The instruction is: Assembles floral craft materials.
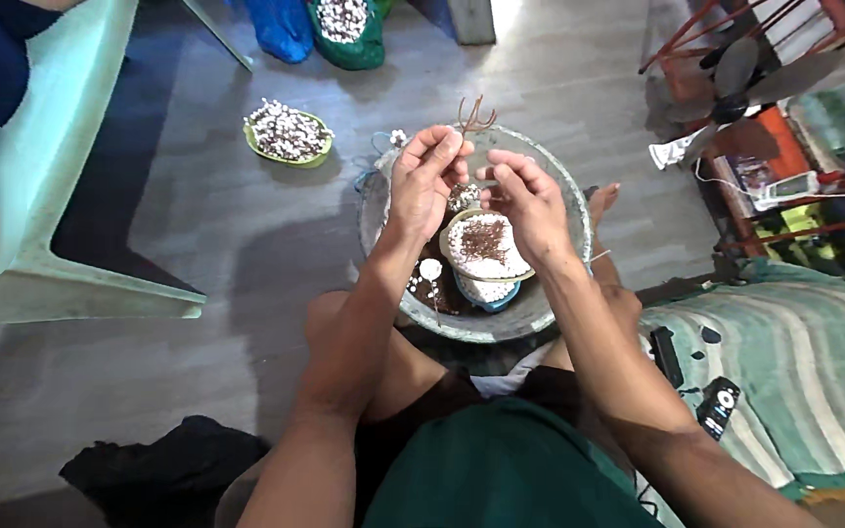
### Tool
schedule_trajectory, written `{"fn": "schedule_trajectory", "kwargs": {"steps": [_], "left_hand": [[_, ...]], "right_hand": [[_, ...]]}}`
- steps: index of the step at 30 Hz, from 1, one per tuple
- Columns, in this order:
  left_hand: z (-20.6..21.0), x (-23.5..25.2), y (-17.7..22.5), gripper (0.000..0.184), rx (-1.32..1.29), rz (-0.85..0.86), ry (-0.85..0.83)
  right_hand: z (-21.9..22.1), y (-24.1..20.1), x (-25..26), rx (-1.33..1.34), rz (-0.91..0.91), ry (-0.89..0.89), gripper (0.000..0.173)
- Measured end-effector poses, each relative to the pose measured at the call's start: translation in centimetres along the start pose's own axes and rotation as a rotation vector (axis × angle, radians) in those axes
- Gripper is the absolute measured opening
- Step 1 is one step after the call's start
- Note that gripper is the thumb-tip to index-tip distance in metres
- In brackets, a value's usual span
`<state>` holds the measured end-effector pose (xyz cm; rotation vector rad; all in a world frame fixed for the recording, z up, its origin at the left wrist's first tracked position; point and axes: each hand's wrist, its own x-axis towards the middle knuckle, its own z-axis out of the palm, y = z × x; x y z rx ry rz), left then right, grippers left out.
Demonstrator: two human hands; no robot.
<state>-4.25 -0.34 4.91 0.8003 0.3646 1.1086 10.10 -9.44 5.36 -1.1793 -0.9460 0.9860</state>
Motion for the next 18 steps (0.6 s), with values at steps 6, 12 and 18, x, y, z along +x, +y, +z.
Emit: {"fn": "schedule_trajectory", "kwargs": {"steps": [6, 12, 18], "left_hand": [[0.3, -0.2, 0.2, 0.008, 0.017, -0.024, 0.018], [0.4, -0.2, 0.4, 0.014, 0.016, -0.049, 0.02], [0.2, -0.3, 0.7, 0.019, 0.022, -0.052, 0.018]], "right_hand": [[1.3, -0.7, 3.0, 0.008, -0.105, -0.019, 0.03], [1.9, -0.3, 3.2, 0.037, -0.115, -0.011, 0.025], [2.0, -0.2, 3.4, 0.168, -0.054, -0.064, 0.025]]}}
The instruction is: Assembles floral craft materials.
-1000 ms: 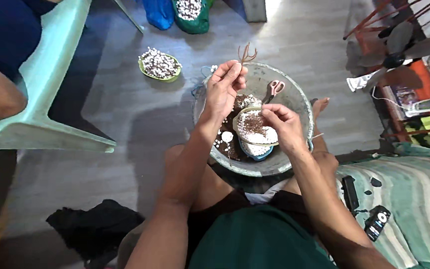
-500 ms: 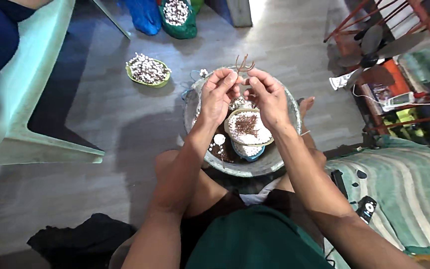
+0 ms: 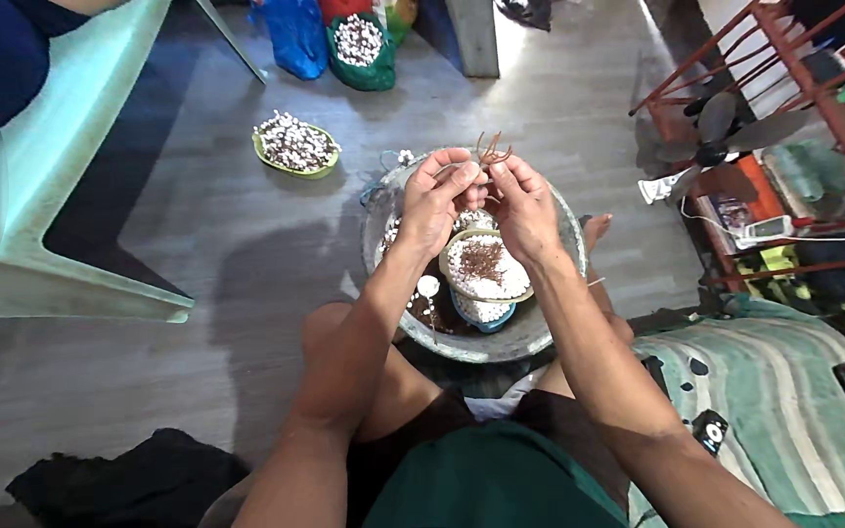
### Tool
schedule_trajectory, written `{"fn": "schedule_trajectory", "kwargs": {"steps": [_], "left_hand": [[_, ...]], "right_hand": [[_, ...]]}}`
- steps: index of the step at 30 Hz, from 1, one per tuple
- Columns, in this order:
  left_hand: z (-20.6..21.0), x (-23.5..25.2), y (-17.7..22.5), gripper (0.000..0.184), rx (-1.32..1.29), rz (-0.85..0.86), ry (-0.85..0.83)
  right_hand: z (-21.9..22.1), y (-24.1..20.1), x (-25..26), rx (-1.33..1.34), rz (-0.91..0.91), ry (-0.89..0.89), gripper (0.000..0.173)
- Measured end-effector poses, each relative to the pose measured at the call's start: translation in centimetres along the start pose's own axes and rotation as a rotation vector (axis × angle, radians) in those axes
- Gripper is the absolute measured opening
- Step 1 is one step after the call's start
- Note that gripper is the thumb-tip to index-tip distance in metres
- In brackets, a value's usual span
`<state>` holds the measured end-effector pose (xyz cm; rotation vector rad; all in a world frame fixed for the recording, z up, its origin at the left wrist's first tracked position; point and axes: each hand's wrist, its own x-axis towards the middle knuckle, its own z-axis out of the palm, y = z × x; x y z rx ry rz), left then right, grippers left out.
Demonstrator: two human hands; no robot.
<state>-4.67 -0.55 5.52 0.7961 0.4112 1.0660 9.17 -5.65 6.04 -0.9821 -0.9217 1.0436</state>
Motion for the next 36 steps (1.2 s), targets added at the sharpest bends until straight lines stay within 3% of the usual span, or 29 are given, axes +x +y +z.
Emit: {"fn": "schedule_trajectory", "kwargs": {"steps": [13, 22, 29, 33, 36], "left_hand": [[-0.1, -0.1, 0.3, 0.024, 0.056, 0.014, -0.051], [-0.5, 0.1, -0.1, 0.021, 0.098, 0.042, -0.105], [-0.9, 0.4, 0.0, 0.027, 0.092, -0.001, -0.152], [-1.3, 0.7, 0.8, 0.026, 0.072, 0.057, -0.047], [-2.6, 1.1, 2.0, 0.025, 0.037, 0.14, 0.053]], "right_hand": [[-0.3, 1.2, 0.8, 0.107, -0.027, -0.053, 0.014], [0.6, 1.6, 0.3, 0.35, 0.099, -0.071, 0.019], [0.7, 0.6, 0.3, 0.213, 0.115, 0.022, 0.021], [0.8, -0.7, -2.3, -0.002, 0.188, 0.037, 0.034], [-0.2, 0.6, -3.8, -0.062, 0.243, 0.06, 0.031]]}}
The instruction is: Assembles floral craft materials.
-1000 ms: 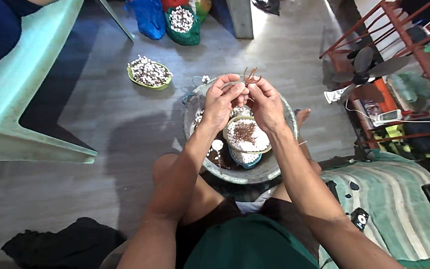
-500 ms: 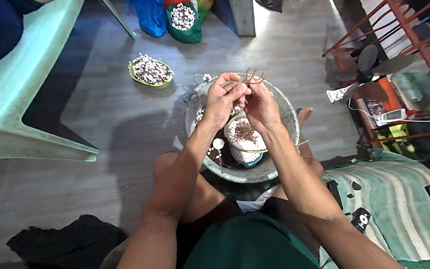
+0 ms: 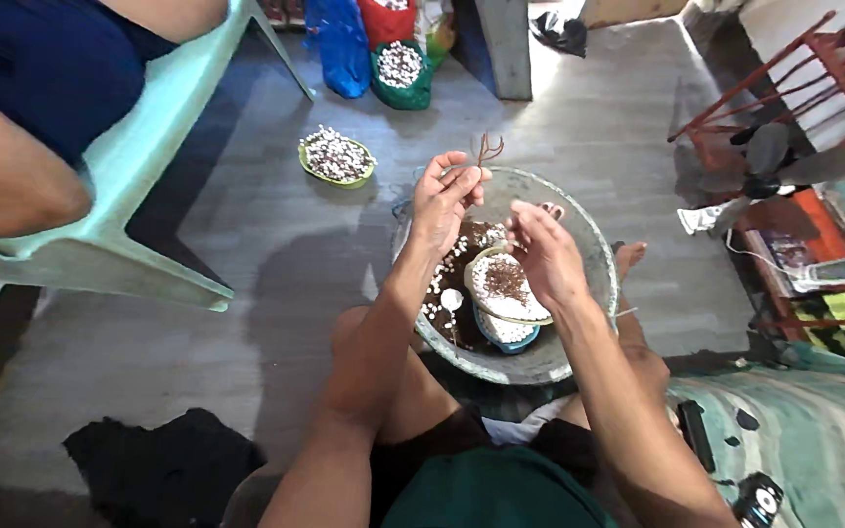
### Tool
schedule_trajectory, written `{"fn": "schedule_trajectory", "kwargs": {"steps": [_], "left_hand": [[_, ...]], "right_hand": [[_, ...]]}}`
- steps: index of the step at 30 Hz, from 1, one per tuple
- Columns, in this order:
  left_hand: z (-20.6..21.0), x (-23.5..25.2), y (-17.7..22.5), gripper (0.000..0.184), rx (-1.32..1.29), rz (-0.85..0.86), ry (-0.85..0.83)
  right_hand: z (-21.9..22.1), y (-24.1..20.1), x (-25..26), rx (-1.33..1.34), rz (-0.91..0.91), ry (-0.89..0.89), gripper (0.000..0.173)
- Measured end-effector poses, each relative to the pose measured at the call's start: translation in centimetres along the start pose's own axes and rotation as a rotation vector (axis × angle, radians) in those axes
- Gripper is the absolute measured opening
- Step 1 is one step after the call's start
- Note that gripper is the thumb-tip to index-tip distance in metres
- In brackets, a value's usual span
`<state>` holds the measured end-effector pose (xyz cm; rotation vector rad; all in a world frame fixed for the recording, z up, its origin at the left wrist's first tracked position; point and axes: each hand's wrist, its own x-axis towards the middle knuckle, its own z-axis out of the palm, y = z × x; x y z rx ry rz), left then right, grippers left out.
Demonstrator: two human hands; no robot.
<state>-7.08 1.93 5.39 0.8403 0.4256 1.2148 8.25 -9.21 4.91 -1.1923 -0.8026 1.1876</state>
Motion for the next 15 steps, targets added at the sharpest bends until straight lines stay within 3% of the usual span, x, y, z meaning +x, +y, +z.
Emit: {"fn": "schedule_trajectory", "kwargs": {"steps": [7, 15], "left_hand": [[-1.2, 0.7, 1.2, 0.026, -0.009, 0.094, 0.136], [-1.1, 0.5, -0.2, 0.036, 0.087, 0.072, 0.078]], "right_hand": [[-3.4, 5.9, -3.5, -0.029, 0.169, 0.01, 0.024], [-8.3, 5.6, -4.3, -0.213, 0.262, -0.028, 0.024]]}}
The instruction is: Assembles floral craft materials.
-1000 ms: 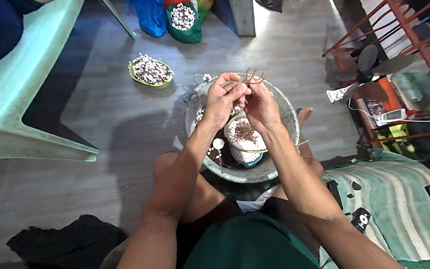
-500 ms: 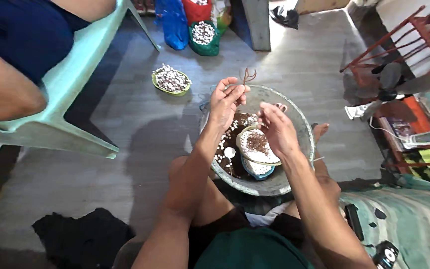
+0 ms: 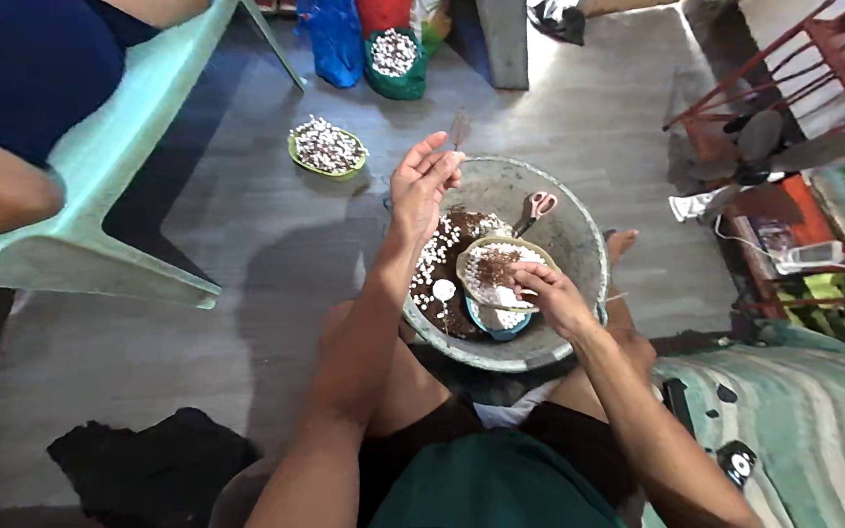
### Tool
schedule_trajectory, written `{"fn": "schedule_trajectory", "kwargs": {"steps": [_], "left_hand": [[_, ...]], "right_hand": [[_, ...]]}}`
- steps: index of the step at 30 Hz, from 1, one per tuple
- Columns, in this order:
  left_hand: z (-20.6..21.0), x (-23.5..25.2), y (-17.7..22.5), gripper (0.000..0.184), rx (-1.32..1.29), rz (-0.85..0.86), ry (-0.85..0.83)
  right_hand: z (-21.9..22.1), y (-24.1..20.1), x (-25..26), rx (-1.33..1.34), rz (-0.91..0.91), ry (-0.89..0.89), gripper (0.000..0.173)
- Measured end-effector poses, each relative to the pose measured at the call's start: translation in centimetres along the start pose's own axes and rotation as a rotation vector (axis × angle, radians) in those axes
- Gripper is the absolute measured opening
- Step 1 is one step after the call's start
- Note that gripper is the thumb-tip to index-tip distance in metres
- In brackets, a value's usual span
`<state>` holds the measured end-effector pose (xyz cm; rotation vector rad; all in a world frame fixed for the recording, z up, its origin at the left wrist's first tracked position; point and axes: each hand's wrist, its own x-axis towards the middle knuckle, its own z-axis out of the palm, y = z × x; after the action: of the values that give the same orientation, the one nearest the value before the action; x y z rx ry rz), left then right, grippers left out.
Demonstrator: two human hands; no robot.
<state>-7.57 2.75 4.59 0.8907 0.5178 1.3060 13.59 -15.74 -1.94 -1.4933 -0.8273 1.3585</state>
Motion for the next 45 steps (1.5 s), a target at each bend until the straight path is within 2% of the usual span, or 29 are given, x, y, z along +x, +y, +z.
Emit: {"fn": "schedule_trajectory", "kwargs": {"steps": [4, 6, 9, 12, 15, 17, 21, 25, 29, 34, 41, 45], "left_hand": [[0.4, -0.3, -1.0, 0.035, 0.104, -0.091, -0.056], [0.9, -0.5, -1.3, 0.035, 0.162, -0.124, -0.109], [1.5, -0.5, -2.1, 0.031, 0.251, -0.179, -0.151], [2.5, -0.3, -3.5, 0.021, 0.315, -0.277, -0.113], [3.3, 0.0, -4.5, 0.025, 0.326, -0.331, -0.146], [3.4, 0.6, -5.1, 0.025, 0.311, -0.333, -0.169], [3.4, 2.0, -6.3, 0.023, 0.324, -0.404, -0.165], [3.4, 3.3, -7.2, 0.027, 0.246, -0.468, -0.169], [3.7, 3.7, -7.7, 0.024, 0.159, -0.493, -0.179], [3.9, 3.8, -7.7, 0.019, 0.161, -0.49, -0.138], [3.7, 5.0, -6.9, 0.016, 0.175, -0.356, -0.088], [3.9, 5.6, -6.3, 0.02, 0.181, -0.302, -0.085]], "right_hand": [[-5.8, -2.3, 3.8, -0.377, -0.093, 0.013, 0.029], [-9.3, -3.0, 7.7, -0.669, -0.151, 0.095, 0.029], [-12.8, -3.2, 13.4, -1.153, -0.138, 0.166, 0.03], [-14.6, -0.3, 18.1, -1.486, -0.22, 0.048, 0.032], [-15.4, 3.0, 22.0, -1.68, -0.337, -0.158, 0.04], [-15.5, 3.9, 24.3, -1.75, -0.365, -0.262, 0.041], [-16.4, 5.7, 28.6, -1.878, -0.393, -0.45, 0.032], [-16.2, 5.8, 30.6, -1.942, -0.465, -0.53, 0.027], [-15.1, 5.5, 29.9, -1.928, -0.461, -0.48, 0.03], [-15.8, 5.5, 29.3, -1.971, -0.409, -0.425, 0.031], [-16.3, 4.9, 27.3, -2.03, -0.351, -0.407, 0.03], [-16.2, 2.0, 24.3, -2.061, -0.242, -0.311, 0.031]]}}
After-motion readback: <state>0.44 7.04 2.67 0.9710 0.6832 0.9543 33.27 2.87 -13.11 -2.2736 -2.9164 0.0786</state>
